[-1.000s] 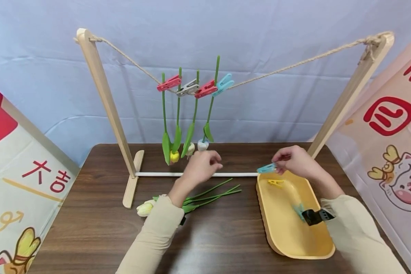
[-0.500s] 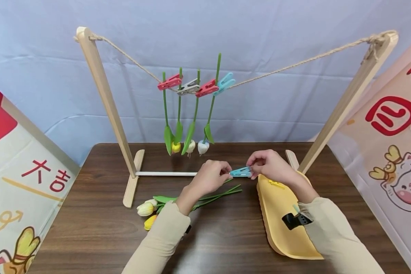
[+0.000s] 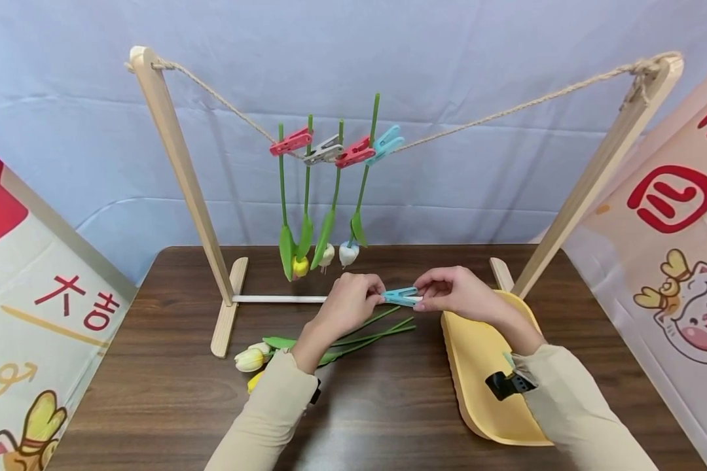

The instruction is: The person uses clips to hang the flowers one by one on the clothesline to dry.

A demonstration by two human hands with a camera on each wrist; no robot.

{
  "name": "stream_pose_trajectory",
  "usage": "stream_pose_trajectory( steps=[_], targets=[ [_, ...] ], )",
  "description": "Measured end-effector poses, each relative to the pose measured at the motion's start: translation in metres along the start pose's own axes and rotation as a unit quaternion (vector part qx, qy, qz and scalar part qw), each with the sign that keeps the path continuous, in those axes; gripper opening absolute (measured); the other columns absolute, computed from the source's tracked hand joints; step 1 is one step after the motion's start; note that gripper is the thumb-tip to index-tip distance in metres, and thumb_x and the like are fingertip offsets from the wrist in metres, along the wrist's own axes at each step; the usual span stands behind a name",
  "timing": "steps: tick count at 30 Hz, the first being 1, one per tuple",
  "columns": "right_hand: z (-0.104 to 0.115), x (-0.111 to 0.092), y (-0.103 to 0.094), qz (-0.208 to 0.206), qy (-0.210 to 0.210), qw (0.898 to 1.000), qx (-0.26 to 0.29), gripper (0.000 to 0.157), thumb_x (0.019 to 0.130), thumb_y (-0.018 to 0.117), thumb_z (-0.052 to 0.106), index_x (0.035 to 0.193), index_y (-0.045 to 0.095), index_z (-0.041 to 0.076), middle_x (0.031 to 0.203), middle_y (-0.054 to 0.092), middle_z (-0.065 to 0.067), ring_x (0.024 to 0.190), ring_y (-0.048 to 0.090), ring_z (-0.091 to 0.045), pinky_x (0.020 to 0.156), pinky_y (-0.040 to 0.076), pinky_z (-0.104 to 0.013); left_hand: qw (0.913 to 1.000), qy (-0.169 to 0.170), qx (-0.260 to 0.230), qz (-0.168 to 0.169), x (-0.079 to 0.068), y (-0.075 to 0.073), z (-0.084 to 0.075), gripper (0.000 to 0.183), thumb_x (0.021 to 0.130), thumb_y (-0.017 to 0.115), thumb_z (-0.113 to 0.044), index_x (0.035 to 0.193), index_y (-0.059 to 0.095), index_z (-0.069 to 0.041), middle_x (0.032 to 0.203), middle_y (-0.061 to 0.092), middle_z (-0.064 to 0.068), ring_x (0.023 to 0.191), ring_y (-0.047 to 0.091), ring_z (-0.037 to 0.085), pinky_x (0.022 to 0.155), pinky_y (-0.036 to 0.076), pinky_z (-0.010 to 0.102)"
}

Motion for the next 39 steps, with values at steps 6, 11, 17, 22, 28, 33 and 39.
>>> stream_pose_trajectory(
  steps=[6, 11, 17, 22, 28, 33, 39],
  targets=[
    [-0.002, 0.000, 0.003, -0.022, -0.020, 1.000, -0.009, 0.025, 0.077, 0.073, 0.009, 0.096, 0.064, -0.003, 0.079, 0.061, -0.005, 0.069, 0.057, -0.013, 0.058, 0.046, -0.023, 1.0000, -0.008, 0.000, -0.003, -0.001, 0.002, 0.003, 0.004, 0.084, 0.066, -0.010, 0.085, 0.068, -0.006, 0.074, 0.065, 0.000, 0.062, 0.056, 0.009, 0.060, 0.044, 0.025],
    [-0.005, -0.003, 0.001, -0.061, -0.032, 0.998, -0.011, 0.021, 0.079, 0.070, 0.005, 0.097, 0.063, -0.003, 0.082, 0.061, -0.006, 0.070, 0.057, -0.013, 0.058, 0.046, -0.024, 0.9990, -0.043, 0.013, 0.007, -0.001, 0.003, 0.014, 0.005, 0.083, 0.067, -0.012, 0.084, 0.068, -0.008, 0.075, 0.066, 0.000, 0.068, 0.060, 0.013, 0.063, 0.046, 0.028],
    [-0.012, -0.012, -0.008, -0.088, -0.013, 0.996, -0.013, 0.021, 0.083, 0.065, 0.004, 0.101, 0.061, -0.005, 0.086, 0.060, -0.009, 0.070, 0.055, -0.012, 0.058, 0.044, -0.023, 0.9851, -0.147, 0.074, 0.051, -0.005, 0.011, 0.044, 0.010, 0.080, 0.068, -0.009, 0.071, 0.064, -0.011, 0.070, 0.061, 0.000, 0.066, 0.059, 0.020, 0.058, 0.045, 0.031],
    [-0.022, -0.019, -0.011, -0.083, 0.008, 0.996, -0.016, 0.021, 0.084, 0.064, 0.004, 0.102, 0.060, -0.006, 0.086, 0.059, -0.009, 0.072, 0.054, -0.012, 0.057, 0.044, -0.024, 0.9675, -0.199, 0.127, 0.090, -0.009, 0.027, 0.068, 0.018, 0.081, 0.061, -0.001, 0.064, 0.062, -0.007, 0.069, 0.061, 0.007, 0.067, 0.060, 0.026, 0.052, 0.045, 0.033],
    [-0.030, -0.025, -0.009, -0.067, 0.016, 0.997, -0.023, 0.017, 0.085, 0.063, 0.003, 0.099, 0.059, -0.006, 0.085, 0.058, -0.008, 0.075, 0.054, -0.013, 0.060, 0.045, -0.024, 0.9497, -0.249, 0.148, 0.120, -0.016, 0.046, 0.088, 0.013, 0.086, 0.055, 0.001, 0.090, 0.066, -0.004, 0.090, 0.063, 0.015, 0.079, 0.060, 0.031, 0.055, 0.046, 0.037],
    [-0.035, -0.030, -0.010, -0.069, 0.016, 0.997, -0.029, 0.016, 0.086, 0.062, 0.003, 0.098, 0.058, -0.006, 0.083, 0.057, -0.008, 0.074, 0.053, -0.012, 0.059, 0.045, -0.024, 0.9427, -0.264, 0.156, 0.132, -0.021, 0.055, 0.095, 0.013, 0.088, 0.055, -0.002, 0.095, 0.066, -0.004, 0.095, 0.062, 0.016, 0.084, 0.060, 0.034, 0.061, 0.049, 0.042],
    [-0.037, -0.032, -0.012, -0.071, 0.014, 0.997, -0.027, 0.016, 0.086, 0.061, 0.002, 0.098, 0.058, -0.008, 0.083, 0.057, -0.008, 0.073, 0.053, -0.011, 0.058, 0.045, -0.024, 0.9438, -0.260, 0.161, 0.126, -0.025, 0.058, 0.097, 0.016, 0.089, 0.052, -0.001, 0.097, 0.065, -0.005, 0.098, 0.061, 0.016, 0.088, 0.059, 0.034, 0.066, 0.050, 0.044]
  ],
)
Point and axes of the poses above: each hand's wrist, its own x-axis towards the middle knuckle, its own y-axis out of the palm, z = x × y, the point moved 4 cm from there along x, towards the middle knuckle
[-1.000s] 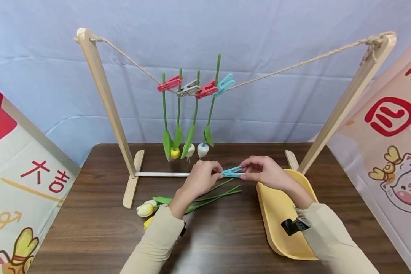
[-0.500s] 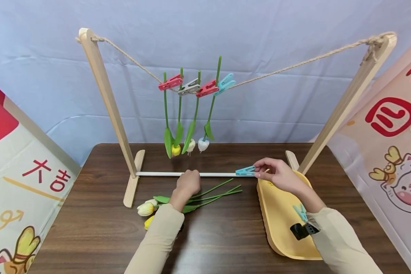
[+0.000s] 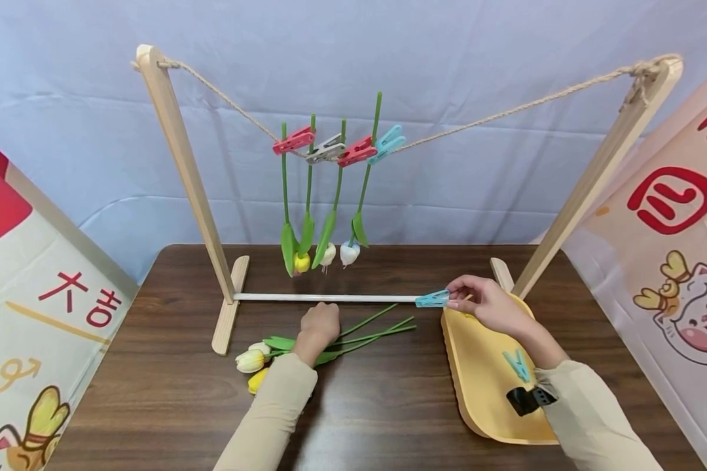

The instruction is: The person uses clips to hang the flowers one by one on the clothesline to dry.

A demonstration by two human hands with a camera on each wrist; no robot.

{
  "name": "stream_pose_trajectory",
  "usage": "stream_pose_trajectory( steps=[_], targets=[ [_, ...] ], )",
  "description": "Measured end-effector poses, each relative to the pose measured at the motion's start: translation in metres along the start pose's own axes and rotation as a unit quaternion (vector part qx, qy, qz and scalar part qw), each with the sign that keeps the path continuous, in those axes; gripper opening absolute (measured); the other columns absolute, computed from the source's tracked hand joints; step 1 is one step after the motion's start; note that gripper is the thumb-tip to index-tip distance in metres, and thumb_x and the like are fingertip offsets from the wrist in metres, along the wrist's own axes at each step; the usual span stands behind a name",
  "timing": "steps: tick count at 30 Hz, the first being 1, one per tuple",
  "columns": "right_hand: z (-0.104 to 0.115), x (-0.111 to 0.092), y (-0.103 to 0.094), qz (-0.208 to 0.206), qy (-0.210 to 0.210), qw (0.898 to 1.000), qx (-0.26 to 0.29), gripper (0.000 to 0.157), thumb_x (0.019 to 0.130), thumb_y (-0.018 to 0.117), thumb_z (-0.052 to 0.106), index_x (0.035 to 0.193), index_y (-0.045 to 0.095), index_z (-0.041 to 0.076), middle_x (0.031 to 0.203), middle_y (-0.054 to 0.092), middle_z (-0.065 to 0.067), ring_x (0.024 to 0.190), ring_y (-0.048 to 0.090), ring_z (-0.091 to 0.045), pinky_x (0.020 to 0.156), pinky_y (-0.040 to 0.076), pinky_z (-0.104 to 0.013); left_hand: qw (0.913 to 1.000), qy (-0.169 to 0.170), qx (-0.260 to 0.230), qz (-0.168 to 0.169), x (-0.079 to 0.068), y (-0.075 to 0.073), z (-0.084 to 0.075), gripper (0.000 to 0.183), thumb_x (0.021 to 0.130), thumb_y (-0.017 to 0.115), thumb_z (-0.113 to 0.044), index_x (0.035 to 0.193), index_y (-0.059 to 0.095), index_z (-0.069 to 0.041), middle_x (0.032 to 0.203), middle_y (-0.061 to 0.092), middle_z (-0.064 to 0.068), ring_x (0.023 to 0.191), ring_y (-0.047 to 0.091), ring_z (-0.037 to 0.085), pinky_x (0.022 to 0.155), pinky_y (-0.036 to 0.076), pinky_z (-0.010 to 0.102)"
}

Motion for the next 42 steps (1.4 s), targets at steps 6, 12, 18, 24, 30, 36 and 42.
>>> stream_pose_trajectory(
  steps=[6, 12, 18, 24, 30, 36, 42],
  targets=[
    [-0.001, 0.000, 0.000, 0.008, 0.005, 1.000, 0.001, 0.016, 0.086, 0.060, 0.002, 0.098, 0.057, -0.008, 0.084, 0.057, -0.009, 0.075, 0.053, -0.011, 0.060, 0.045, -0.024, 0.9999, 0.015, 0.002, 0.005, -0.002, -0.004, 0.001, 0.014, 0.088, 0.052, 0.000, 0.086, 0.064, -0.005, 0.090, 0.061, 0.014, 0.081, 0.060, 0.032, 0.057, 0.047, 0.038],
    [-0.001, -0.001, -0.005, 0.003, 0.004, 1.000, -0.003, 0.017, 0.086, 0.061, 0.002, 0.099, 0.057, -0.008, 0.085, 0.058, -0.010, 0.076, 0.053, -0.013, 0.060, 0.046, -0.024, 0.9988, 0.044, 0.021, -0.005, -0.006, -0.019, -0.003, 0.015, 0.086, 0.053, 0.003, 0.080, 0.063, -0.006, 0.084, 0.062, 0.013, 0.072, 0.059, 0.028, 0.050, 0.039, 0.032],
    [0.002, -0.003, -0.014, 0.001, 0.011, 1.000, -0.013, 0.018, 0.087, 0.060, 0.002, 0.100, 0.056, -0.010, 0.086, 0.057, -0.011, 0.075, 0.054, -0.014, 0.059, 0.046, -0.025, 0.9939, 0.108, 0.020, -0.012, -0.015, -0.043, -0.011, 0.032, 0.085, 0.051, 0.009, 0.058, 0.048, -0.009, 0.051, 0.035, 0.000, 0.048, 0.030, 0.013, 0.048, 0.025, 0.028],
    [0.006, -0.004, -0.033, -0.018, 0.013, 0.999, -0.039, 0.019, 0.088, 0.059, 0.004, 0.102, 0.057, -0.008, 0.088, 0.058, -0.011, 0.074, 0.056, -0.012, 0.062, 0.048, -0.025, 0.9810, 0.190, -0.005, -0.038, -0.024, -0.079, -0.032, 0.031, 0.074, 0.047, 0.018, 0.060, 0.044, -0.010, 0.055, 0.030, -0.003, 0.052, 0.026, 0.012, 0.050, 0.026, 0.026],
    [0.019, -0.004, -0.049, -0.047, 0.014, 0.996, -0.076, 0.016, 0.088, 0.059, 0.006, 0.100, 0.059, -0.005, 0.085, 0.059, -0.010, 0.071, 0.054, -0.013, 0.059, 0.046, -0.026, 0.9634, 0.251, -0.024, -0.090, -0.031, -0.115, -0.054, 0.020, 0.079, 0.048, 0.013, 0.082, 0.060, -0.003, 0.071, 0.055, 0.003, 0.066, 0.052, 0.019, 0.064, 0.044, 0.030],
    [0.035, -0.003, -0.059, -0.078, -0.004, 0.988, -0.134, 0.007, 0.087, 0.060, 0.005, 0.093, 0.061, 0.001, 0.076, 0.057, -0.007, 0.057, 0.048, -0.012, 0.049, 0.040, -0.026, 0.9575, 0.255, -0.067, -0.118, -0.033, -0.138, -0.071, 0.017, 0.082, 0.049, 0.012, 0.084, 0.055, -0.005, 0.074, 0.053, 0.002, 0.069, 0.050, 0.017, 0.063, 0.040, 0.028],
    [0.053, 0.002, -0.068, -0.121, -0.054, 0.975, -0.180, 0.003, 0.084, 0.063, 0.002, 0.087, 0.063, 0.000, 0.075, 0.059, -0.005, 0.056, 0.045, -0.009, 0.050, 0.037, -0.023, 0.9479, 0.250, -0.116, -0.159, -0.033, -0.154, -0.082, 0.014, 0.085, 0.050, 0.009, 0.086, 0.052, -0.004, 0.080, 0.053, 0.004, 0.073, 0.051, 0.016, 0.064, 0.039, 0.027]
  ],
)
Point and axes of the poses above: each hand's wrist, its own x-axis towards the middle knuckle, its own y-axis out of the palm, z = x × y, the point moved 4 cm from there along x, towards the middle knuckle
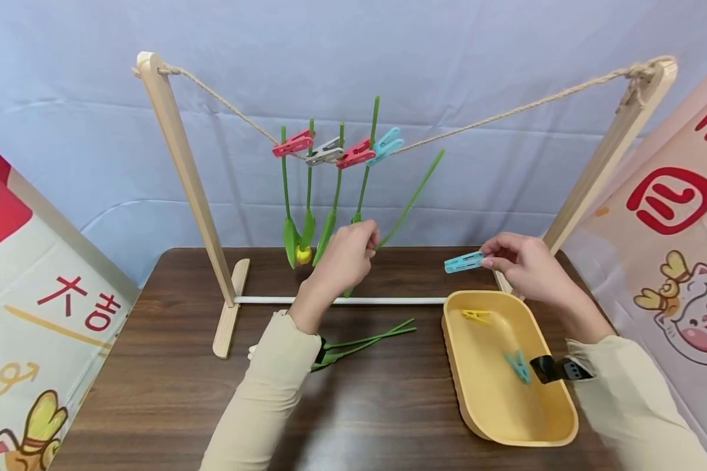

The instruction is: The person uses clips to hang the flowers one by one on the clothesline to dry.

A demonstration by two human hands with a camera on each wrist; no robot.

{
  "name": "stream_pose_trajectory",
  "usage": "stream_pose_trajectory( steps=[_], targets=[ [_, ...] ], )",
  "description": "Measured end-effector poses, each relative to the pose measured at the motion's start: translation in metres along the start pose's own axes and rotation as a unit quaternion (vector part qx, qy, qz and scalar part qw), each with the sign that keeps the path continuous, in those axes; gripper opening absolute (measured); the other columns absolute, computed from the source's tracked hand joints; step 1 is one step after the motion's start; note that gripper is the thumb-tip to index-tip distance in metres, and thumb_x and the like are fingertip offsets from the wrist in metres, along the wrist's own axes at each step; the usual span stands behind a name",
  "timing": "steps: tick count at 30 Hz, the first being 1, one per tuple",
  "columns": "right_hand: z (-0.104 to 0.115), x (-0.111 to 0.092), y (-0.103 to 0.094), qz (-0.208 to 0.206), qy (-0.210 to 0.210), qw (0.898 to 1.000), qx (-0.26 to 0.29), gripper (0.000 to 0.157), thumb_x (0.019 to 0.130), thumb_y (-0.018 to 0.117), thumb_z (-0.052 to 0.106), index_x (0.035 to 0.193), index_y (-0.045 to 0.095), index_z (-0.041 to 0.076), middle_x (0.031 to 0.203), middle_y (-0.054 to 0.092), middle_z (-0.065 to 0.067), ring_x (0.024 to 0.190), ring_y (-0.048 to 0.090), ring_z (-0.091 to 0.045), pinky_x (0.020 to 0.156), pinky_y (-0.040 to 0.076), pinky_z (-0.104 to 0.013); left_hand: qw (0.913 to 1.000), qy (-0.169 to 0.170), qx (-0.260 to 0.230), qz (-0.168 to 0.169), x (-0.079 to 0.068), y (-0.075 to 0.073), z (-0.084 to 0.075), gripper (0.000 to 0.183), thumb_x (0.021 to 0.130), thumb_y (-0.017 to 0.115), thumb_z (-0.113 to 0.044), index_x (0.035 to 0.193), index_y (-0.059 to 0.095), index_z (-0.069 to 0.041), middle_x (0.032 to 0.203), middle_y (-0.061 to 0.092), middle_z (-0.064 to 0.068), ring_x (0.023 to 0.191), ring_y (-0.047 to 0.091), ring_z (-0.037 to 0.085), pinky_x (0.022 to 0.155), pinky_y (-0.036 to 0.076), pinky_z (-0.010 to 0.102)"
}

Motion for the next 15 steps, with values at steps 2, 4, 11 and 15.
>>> stream_pose_trajectory(
  steps=[2, 4, 11, 15],
  targets=[
    [0.004, 0.004, -0.004, -0.009, -0.007, 1.000, -0.009, 0.003, 0.084, 0.064, 0.003, 0.086, 0.063, 0.000, 0.076, 0.060, -0.005, 0.057, 0.046, -0.009, 0.050, 0.037, -0.021, 0.9997, 0.002, -0.007, -0.025, 0.003, -0.004, -0.003, 0.013, 0.085, 0.050, 0.009, 0.085, 0.052, -0.004, 0.078, 0.053, 0.005, 0.072, 0.051, 0.017, 0.063, 0.039, 0.027],
    [0.009, 0.009, -0.007, -0.015, -0.012, 1.000, -0.013, 0.003, 0.083, 0.064, 0.002, 0.086, 0.063, 0.000, 0.076, 0.060, -0.006, 0.057, 0.045, -0.010, 0.050, 0.037, -0.021, 0.9989, -0.003, -0.011, -0.046, 0.006, -0.009, -0.005, 0.012, 0.085, 0.051, 0.008, 0.085, 0.051, -0.004, 0.077, 0.052, 0.005, 0.071, 0.050, 0.017, 0.063, 0.039, 0.028],
    [0.028, 0.029, -0.018, -0.040, -0.038, 0.998, -0.034, 0.003, 0.082, 0.065, 0.000, 0.084, 0.064, -0.002, 0.072, 0.059, -0.006, 0.054, 0.042, -0.009, 0.049, 0.034, -0.019, 0.9961, -0.047, -0.016, -0.073, 0.017, -0.015, -0.009, 0.008, 0.087, 0.052, 0.003, 0.086, 0.050, -0.005, 0.078, 0.053, 0.005, 0.071, 0.050, 0.018, 0.064, 0.039, 0.029],
    [0.042, 0.041, -0.027, -0.056, -0.042, 0.996, -0.047, 0.004, 0.082, 0.065, 0.001, 0.082, 0.065, -0.002, 0.072, 0.059, -0.006, 0.056, 0.041, -0.012, 0.050, 0.032, -0.019, 0.9953, -0.053, -0.016, -0.080, 0.019, -0.014, -0.009, 0.008, 0.087, 0.052, 0.003, 0.086, 0.051, -0.005, 0.078, 0.054, 0.005, 0.072, 0.052, 0.018, 0.064, 0.040, 0.030]
  ],
)
Point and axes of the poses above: each hand's wrist, its own x-axis towards the middle knuckle, its own y-axis out of the palm, z = x × y, the point moved 4 cm from there along x, towards the middle knuckle
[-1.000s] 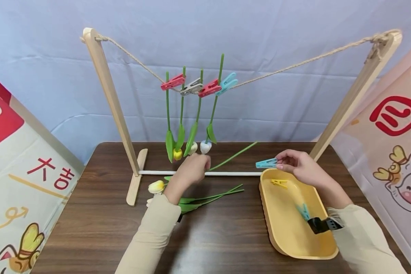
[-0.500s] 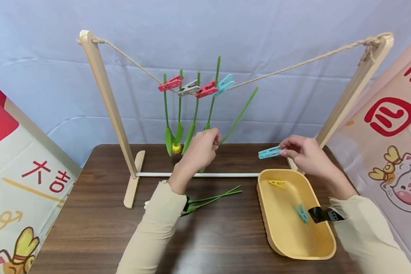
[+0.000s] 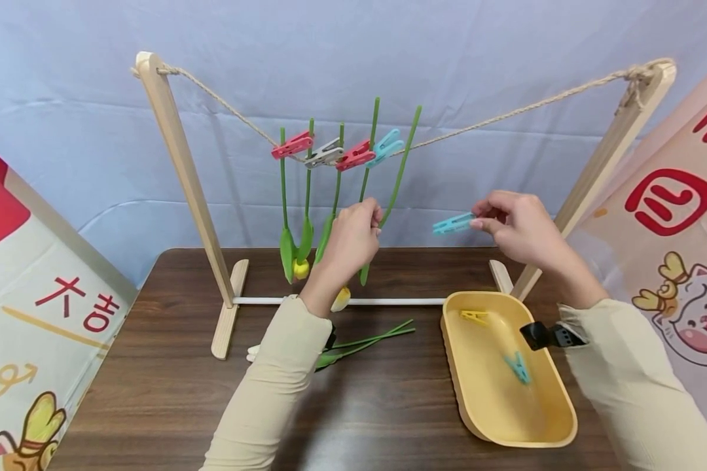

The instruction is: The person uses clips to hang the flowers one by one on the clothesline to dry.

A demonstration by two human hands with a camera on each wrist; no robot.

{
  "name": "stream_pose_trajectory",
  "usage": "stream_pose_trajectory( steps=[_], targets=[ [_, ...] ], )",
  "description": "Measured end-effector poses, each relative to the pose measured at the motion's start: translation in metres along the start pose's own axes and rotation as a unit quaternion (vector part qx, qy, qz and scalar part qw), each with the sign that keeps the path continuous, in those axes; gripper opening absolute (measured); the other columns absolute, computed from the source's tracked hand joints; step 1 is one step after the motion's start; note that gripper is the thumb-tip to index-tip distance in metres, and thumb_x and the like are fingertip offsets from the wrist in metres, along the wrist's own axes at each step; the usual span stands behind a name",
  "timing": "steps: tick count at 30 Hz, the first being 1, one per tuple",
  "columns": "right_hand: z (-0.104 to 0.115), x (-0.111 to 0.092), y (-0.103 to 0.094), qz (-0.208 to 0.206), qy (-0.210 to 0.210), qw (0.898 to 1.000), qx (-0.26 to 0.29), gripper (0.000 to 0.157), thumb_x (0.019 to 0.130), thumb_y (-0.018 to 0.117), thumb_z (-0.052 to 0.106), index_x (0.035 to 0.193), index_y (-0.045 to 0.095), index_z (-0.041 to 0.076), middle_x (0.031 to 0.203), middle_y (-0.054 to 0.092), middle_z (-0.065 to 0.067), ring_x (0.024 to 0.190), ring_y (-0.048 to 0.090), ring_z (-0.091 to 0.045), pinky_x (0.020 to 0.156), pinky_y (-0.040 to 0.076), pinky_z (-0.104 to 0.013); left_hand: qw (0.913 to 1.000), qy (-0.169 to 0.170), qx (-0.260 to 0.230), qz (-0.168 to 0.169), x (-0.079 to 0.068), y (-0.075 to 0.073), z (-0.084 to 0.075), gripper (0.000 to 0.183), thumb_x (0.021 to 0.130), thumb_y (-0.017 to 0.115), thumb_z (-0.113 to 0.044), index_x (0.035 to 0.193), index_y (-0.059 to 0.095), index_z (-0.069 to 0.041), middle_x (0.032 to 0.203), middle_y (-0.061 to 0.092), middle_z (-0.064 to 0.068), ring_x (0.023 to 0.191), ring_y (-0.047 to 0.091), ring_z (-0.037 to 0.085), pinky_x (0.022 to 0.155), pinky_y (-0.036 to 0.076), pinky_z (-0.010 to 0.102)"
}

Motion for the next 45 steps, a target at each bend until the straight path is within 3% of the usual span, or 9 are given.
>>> stream_pose_trajectory(
  steps=[15, 21, 25, 30, 37, 45],
  targets=[
    [0.056, 0.053, -0.031, -0.080, -0.028, 0.996, -0.035, 0.007, 0.080, 0.066, 0.000, 0.083, 0.066, -0.006, 0.073, 0.059, -0.014, 0.057, 0.042, -0.011, 0.055, 0.031, -0.017, 0.9997, -0.001, -0.012, -0.022, 0.002, -0.002, 0.000, 0.005, 0.086, 0.057, 0.000, 0.088, 0.055, -0.004, 0.081, 0.058, 0.005, 0.076, 0.056, 0.019, 0.068, 0.044, 0.031],
    [0.075, 0.069, -0.038, -0.119, -0.053, 0.990, -0.057, 0.007, 0.081, 0.061, -0.004, 0.082, 0.065, -0.009, 0.076, 0.060, -0.019, 0.063, 0.047, -0.023, 0.059, 0.031, -0.025, 0.9995, 0.000, -0.013, -0.028, 0.002, -0.003, -0.001, 0.006, 0.085, 0.056, 0.001, 0.088, 0.055, -0.004, 0.080, 0.059, 0.005, 0.075, 0.056, 0.018, 0.068, 0.044, 0.031],
    [0.083, 0.077, -0.043, -0.133, -0.086, 0.984, -0.084, 0.008, 0.081, 0.056, -0.006, 0.081, 0.064, -0.010, 0.079, 0.061, -0.022, 0.068, 0.054, -0.033, 0.064, 0.037, -0.037, 0.9994, 0.003, -0.015, -0.030, 0.002, -0.002, -0.001, 0.007, 0.085, 0.056, 0.002, 0.087, 0.055, -0.004, 0.080, 0.058, 0.005, 0.075, 0.055, 0.018, 0.067, 0.044, 0.031],
    [0.088, 0.085, -0.044, -0.103, -0.066, 0.985, -0.118, 0.011, 0.083, 0.054, -0.004, 0.084, 0.064, -0.010, 0.085, 0.060, -0.023, 0.077, 0.055, -0.038, 0.074, 0.037, -0.048, 0.9994, 0.000, -0.020, -0.029, 0.002, -0.003, -0.001, 0.007, 0.085, 0.056, 0.002, 0.087, 0.055, -0.004, 0.080, 0.058, 0.005, 0.073, 0.055, 0.018, 0.066, 0.044, 0.030],
    [0.086, 0.092, -0.039, -0.069, -0.055, 0.989, -0.118, 0.009, 0.081, 0.055, -0.005, 0.078, 0.062, -0.009, 0.081, 0.059, -0.021, 0.076, 0.053, -0.036, 0.070, 0.037, -0.043, 0.9994, -0.002, -0.019, -0.029, 0.003, -0.003, -0.001, 0.006, 0.086, 0.056, 0.002, 0.087, 0.055, -0.004, 0.080, 0.058, 0.005, 0.074, 0.055, 0.018, 0.067, 0.043, 0.031],
    [0.085, 0.097, -0.028, -0.003, -0.029, 0.993, -0.117, 0.012, 0.083, 0.053, -0.005, 0.078, 0.063, -0.008, 0.082, 0.061, -0.021, 0.076, 0.052, -0.034, 0.069, 0.037, -0.042, 0.9993, 0.013, -0.001, -0.034, 0.002, -0.002, -0.001, 0.010, 0.082, 0.058, 0.005, 0.083, 0.053, -0.004, 0.074, 0.054, 0.005, 0.071, 0.052, 0.021, 0.064, 0.041, 0.034]
  ],
)
Point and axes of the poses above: each hand's wrist, its own x-axis towards the middle knuckle, its own y-axis out of the palm, z = x × y, the point moved 4 cm from there along x, towards the middle knuckle
